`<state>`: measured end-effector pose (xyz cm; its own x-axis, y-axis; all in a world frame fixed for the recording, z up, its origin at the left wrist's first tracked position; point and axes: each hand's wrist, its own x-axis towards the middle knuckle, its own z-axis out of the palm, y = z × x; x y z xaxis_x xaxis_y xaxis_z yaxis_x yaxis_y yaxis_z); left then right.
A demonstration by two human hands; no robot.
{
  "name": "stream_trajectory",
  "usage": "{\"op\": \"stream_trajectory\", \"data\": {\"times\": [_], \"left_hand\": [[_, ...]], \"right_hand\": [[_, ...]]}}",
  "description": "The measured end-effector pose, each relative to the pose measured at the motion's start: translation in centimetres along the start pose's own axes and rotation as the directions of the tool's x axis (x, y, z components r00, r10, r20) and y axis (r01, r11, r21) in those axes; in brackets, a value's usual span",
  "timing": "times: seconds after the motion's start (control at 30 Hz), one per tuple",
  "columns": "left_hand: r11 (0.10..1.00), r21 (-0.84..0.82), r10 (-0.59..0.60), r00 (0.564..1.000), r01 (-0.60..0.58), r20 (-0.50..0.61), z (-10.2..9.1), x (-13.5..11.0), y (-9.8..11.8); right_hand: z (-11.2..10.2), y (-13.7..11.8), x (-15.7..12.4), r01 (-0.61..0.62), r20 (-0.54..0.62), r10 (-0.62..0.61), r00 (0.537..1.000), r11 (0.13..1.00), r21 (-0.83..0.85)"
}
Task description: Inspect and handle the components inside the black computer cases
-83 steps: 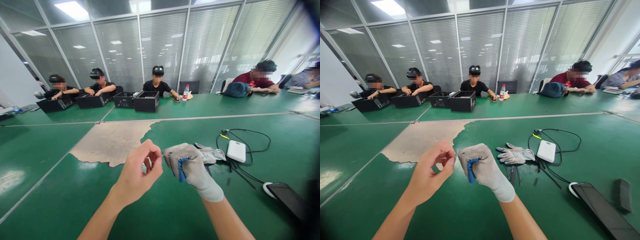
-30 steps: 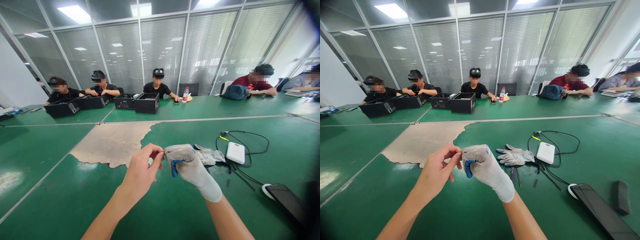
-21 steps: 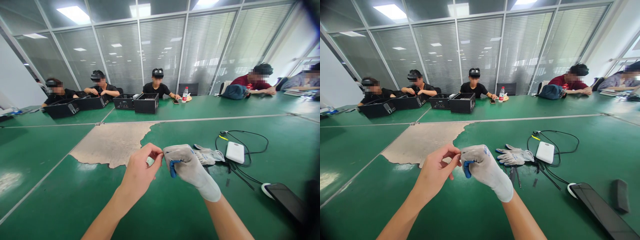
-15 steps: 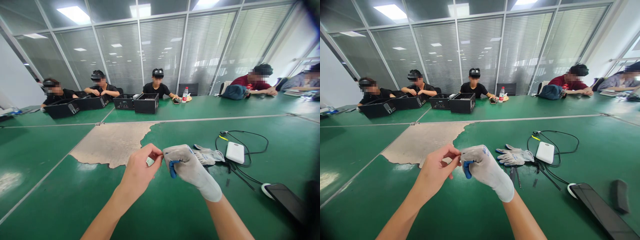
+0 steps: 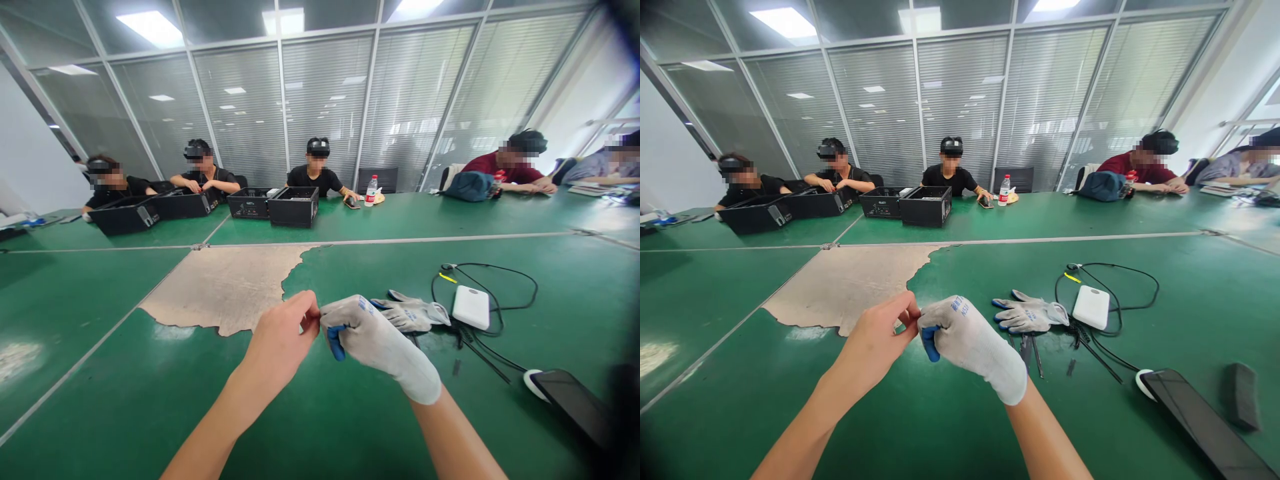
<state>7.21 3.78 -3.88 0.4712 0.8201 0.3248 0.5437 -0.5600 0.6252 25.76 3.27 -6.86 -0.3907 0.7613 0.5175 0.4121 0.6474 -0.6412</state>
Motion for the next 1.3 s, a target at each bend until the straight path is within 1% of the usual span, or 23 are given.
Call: {"op": "stream_trajectory", "data": {"times": [0.2,0.37,0.47,0.6,0.67,0.83,0.93,1.03,1.17,1.3], "left_hand": [[0.999,0.034,0.014,1.0,-0.015,0.02,0.1,-0.1,-0.3],[0.993,0.088,0.08,0.997,-0.081,0.01,0.0,-0.4,-0.5],[0.99,0.066,0.126,0.992,-0.127,0.019,-0.1,-0.6,-0.3],[0.983,0.009,0.183,0.983,-0.183,0.014,-0.2,-0.7,-0.1],[0.976,-0.018,0.216,0.976,-0.217,-0.008,-0.1,-0.7,-0.1],[0.948,-0.085,0.296,0.949,-0.305,-0.103,0.6,-0.6,0.0],[0.933,-0.126,0.319,0.935,-0.339,-0.153,1.1,-0.7,0.1],[0.927,-0.112,0.33,0.921,-0.357,-0.206,1.6,-0.6,0.0],[0.933,-0.066,0.326,0.91,-0.353,-0.256,2.0,-0.6,0.0],[0.958,-0.067,0.248,0.924,-0.278,-0.291,2.2,-0.7,0.2]], "right_hand": [[0.1,-0.2,0.0,0.034,-0.065,-0.035,0.997,0.999,-0.012],[-0.3,-0.2,-0.2,0.022,-0.057,-0.02,0.998,1.0,0.021],[-0.5,-0.4,-0.2,0.009,-0.079,-0.004,0.997,0.998,0.059],[-0.9,-1.1,-0.2,0.038,-0.124,-0.021,0.992,0.99,0.138],[-1.1,-1.4,-0.1,0.05,-0.133,-0.028,0.991,0.986,0.16],[-1.5,-2.0,0.0,0.114,-0.058,-0.102,0.993,0.955,0.272],[-1.4,-2.4,0.0,0.149,-0.097,-0.123,0.988,0.927,0.343],[-1.1,-2.7,0.0,0.167,-0.123,-0.132,0.984,0.921,0.353],[-0.9,-2.9,0.1,0.152,-0.112,-0.119,0.987,0.918,0.365],[-0.5,-2.9,0.2,0.172,-0.132,-0.133,0.982,0.917,0.359]]}}
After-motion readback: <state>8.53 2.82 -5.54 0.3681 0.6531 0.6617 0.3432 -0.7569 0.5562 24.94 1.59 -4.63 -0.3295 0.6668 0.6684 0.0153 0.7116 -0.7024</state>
